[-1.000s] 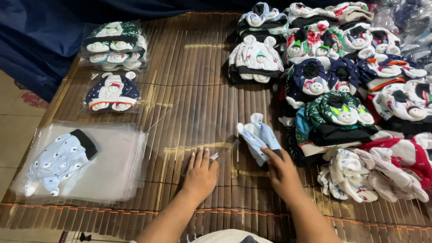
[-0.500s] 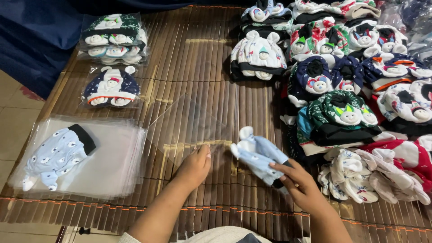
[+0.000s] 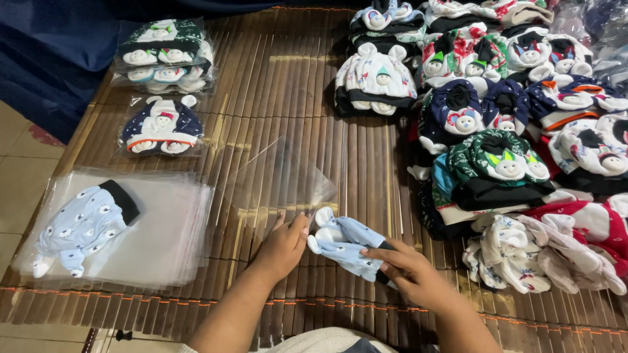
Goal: Packaging baby hats and booties into plastic bags and stacking them for storage.
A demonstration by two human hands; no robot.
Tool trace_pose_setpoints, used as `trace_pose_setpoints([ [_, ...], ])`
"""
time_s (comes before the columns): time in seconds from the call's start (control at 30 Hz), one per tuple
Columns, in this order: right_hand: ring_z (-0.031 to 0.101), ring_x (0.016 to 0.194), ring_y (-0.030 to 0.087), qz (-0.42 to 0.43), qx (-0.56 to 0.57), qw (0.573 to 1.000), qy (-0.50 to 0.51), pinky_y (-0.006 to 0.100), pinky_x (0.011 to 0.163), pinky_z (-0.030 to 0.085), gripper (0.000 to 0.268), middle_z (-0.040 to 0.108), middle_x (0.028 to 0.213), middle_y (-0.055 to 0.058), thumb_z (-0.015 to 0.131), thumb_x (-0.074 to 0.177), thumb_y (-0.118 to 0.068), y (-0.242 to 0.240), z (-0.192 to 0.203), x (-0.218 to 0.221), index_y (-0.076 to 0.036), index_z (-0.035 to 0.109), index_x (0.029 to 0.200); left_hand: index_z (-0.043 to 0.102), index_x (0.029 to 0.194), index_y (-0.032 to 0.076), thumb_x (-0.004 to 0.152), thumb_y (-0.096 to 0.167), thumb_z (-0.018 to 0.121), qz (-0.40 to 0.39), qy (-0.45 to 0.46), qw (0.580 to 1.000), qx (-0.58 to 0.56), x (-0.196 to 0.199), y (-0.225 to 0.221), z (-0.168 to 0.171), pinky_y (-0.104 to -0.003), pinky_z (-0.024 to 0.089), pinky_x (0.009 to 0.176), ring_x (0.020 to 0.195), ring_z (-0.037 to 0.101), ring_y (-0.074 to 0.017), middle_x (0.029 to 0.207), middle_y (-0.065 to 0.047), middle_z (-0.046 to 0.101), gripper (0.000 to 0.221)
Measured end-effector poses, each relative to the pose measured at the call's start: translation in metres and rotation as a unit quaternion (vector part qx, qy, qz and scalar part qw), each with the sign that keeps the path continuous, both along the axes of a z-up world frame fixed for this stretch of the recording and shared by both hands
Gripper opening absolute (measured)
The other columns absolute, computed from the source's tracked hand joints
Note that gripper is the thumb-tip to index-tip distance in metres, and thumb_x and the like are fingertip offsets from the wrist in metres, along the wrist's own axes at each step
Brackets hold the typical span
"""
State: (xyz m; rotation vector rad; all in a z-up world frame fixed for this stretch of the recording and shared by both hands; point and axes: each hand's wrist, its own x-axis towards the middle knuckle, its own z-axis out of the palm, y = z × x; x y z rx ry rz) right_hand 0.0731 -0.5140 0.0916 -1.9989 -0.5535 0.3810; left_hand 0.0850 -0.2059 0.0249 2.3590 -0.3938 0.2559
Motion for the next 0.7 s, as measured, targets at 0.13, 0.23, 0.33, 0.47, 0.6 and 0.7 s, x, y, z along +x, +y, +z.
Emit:
trace_pose_setpoints([
  [0.13,0.059,0.072,0.016,-0.004,-0.018,1.0,-0.007,0.028,0.062,0.046,0.046,0.068,0.101,0.002,0.06,0.086,0.006,-0.004,0.002,0.001,-0.014,0.078,0.124,0.056,0.124,0.004,0.096,0.01,0.049,0.002,-0.001,1.0,0.016,0.002,0.003,-0.015,-0.059,0.031,0.119,0.092,0.072,-0.0344,0.1,-0.012,0.077,0.029],
  [0.23,0.057,0.072,0.016,-0.004,-0.039,0.999,-0.004,0.028,0.062,0.046,0.047,0.066,0.096,0.0,0.06,0.087,0.004,-0.006,0.003,0.001,-0.016,0.077,0.125,0.057,0.129,-0.003,0.097,0.012,0.052,-0.004,-0.033,0.999,0.02,0.001,0.003,-0.022,-0.058,0.033,0.117,0.104,0.07,-0.0331,0.115,-0.014,0.075,0.035],
  [0.33,0.059,0.073,0.016,-0.002,-0.038,0.999,-0.006,0.028,0.063,0.047,0.045,0.068,0.1,0.001,0.061,0.087,0.003,-0.005,0.002,0.002,-0.015,0.077,0.125,0.059,0.127,-0.003,0.094,0.009,0.054,-0.009,-0.054,0.998,0.013,0.0,0.001,-0.015,-0.059,0.034,0.117,0.099,0.07,-0.0328,0.108,-0.013,0.076,0.035],
  [0.47,0.058,0.071,0.016,-0.012,-0.042,0.999,-0.01,0.028,0.062,0.047,0.048,0.067,0.096,0.001,0.06,0.087,0.003,-0.004,-0.001,0.003,-0.017,0.077,0.127,0.057,0.119,0.001,0.097,0.019,0.053,-0.008,-0.005,1.0,0.029,-0.003,-0.004,-0.003,-0.061,0.025,0.12,0.104,0.07,-0.0308,0.11,-0.011,0.075,0.028],
  [0.6,0.058,0.073,0.015,-0.011,-0.054,0.998,-0.01,0.028,0.064,0.048,0.046,0.067,0.1,0.001,0.059,0.089,-0.002,0.0,0.003,0.002,-0.018,0.075,0.13,0.053,0.11,0.008,0.084,0.048,0.072,-0.011,0.033,0.993,0.116,-0.007,-0.009,0.001,-0.065,0.014,0.122,0.134,0.057,-0.0309,0.119,-0.012,0.07,0.051],
  [0.7,0.059,0.075,0.015,-0.019,-0.073,0.997,-0.021,0.028,0.065,0.048,0.045,0.068,0.099,0.0,0.061,0.089,-0.004,0.002,0.006,0.001,-0.018,0.074,0.13,0.044,0.137,0.006,0.078,0.044,0.077,-0.02,0.044,0.987,0.153,-0.01,-0.013,0.001,-0.07,-0.004,0.121,0.139,0.05,-0.0293,0.14,-0.015,0.061,0.078],
])
